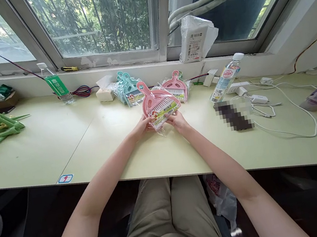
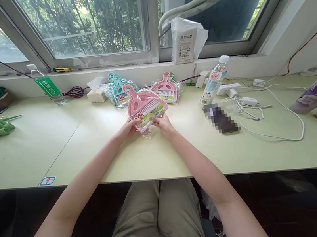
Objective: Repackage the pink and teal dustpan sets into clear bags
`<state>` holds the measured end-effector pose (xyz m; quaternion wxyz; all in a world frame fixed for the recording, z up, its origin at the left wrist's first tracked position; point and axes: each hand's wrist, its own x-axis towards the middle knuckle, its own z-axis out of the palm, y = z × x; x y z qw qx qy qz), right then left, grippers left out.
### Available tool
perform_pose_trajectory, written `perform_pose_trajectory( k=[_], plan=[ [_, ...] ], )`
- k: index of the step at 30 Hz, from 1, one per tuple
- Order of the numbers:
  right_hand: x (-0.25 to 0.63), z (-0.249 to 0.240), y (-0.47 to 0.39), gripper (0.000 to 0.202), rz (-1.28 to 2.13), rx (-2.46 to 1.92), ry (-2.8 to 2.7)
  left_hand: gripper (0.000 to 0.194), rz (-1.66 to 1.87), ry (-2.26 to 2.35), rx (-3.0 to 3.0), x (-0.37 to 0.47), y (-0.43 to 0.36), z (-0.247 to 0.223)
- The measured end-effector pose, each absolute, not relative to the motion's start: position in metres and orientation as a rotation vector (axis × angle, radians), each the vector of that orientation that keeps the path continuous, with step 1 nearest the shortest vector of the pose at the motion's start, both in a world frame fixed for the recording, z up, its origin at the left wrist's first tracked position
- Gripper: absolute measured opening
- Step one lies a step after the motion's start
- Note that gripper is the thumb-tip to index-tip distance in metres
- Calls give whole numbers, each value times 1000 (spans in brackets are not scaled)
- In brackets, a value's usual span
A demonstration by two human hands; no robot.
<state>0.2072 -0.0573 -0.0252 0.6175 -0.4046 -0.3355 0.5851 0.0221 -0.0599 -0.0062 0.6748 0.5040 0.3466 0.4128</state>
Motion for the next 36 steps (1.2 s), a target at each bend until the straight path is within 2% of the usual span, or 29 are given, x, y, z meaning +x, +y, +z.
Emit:
perform_pose_trajectory(
  k=[8,15,19,21,23,25,28,30,32,36],
  plan=[
    [206,-21,-60,30,1332,-952,-787,56,948,749,1110,24,-61,-7],
    [203,-14,-62,21,1347,-973,-790,63,995,749,1070,26,-62,-6],
    [215,-7,-60,6,1395,-1040,-888,56,1025,790,1023,22,-58,-4],
    [225,-5,-58,14,1358,-1118,-983,51,1053,818,953,18,-53,-4],
    [236,-5,-56,21,1185,-1240,-1068,47,1091,852,873,13,-47,-4],
    [246,-7,-55,23,862,-1345,-1196,43,1122,897,799,9,-41,-5],
    [255,-11,-53,42,339,-1359,-1508,45,1138,925,749,4,-35,-7],
    [257,-13,-52,48,137,-1313,-1674,50,1141,893,755,2,-32,-9],
    [256,-15,-52,41,62,-1264,-1738,54,1139,858,765,1,-31,-12],
    [255,-13,-52,14,37,-1196,-1666,57,1121,796,798,-1,-28,-17]
  ],
)
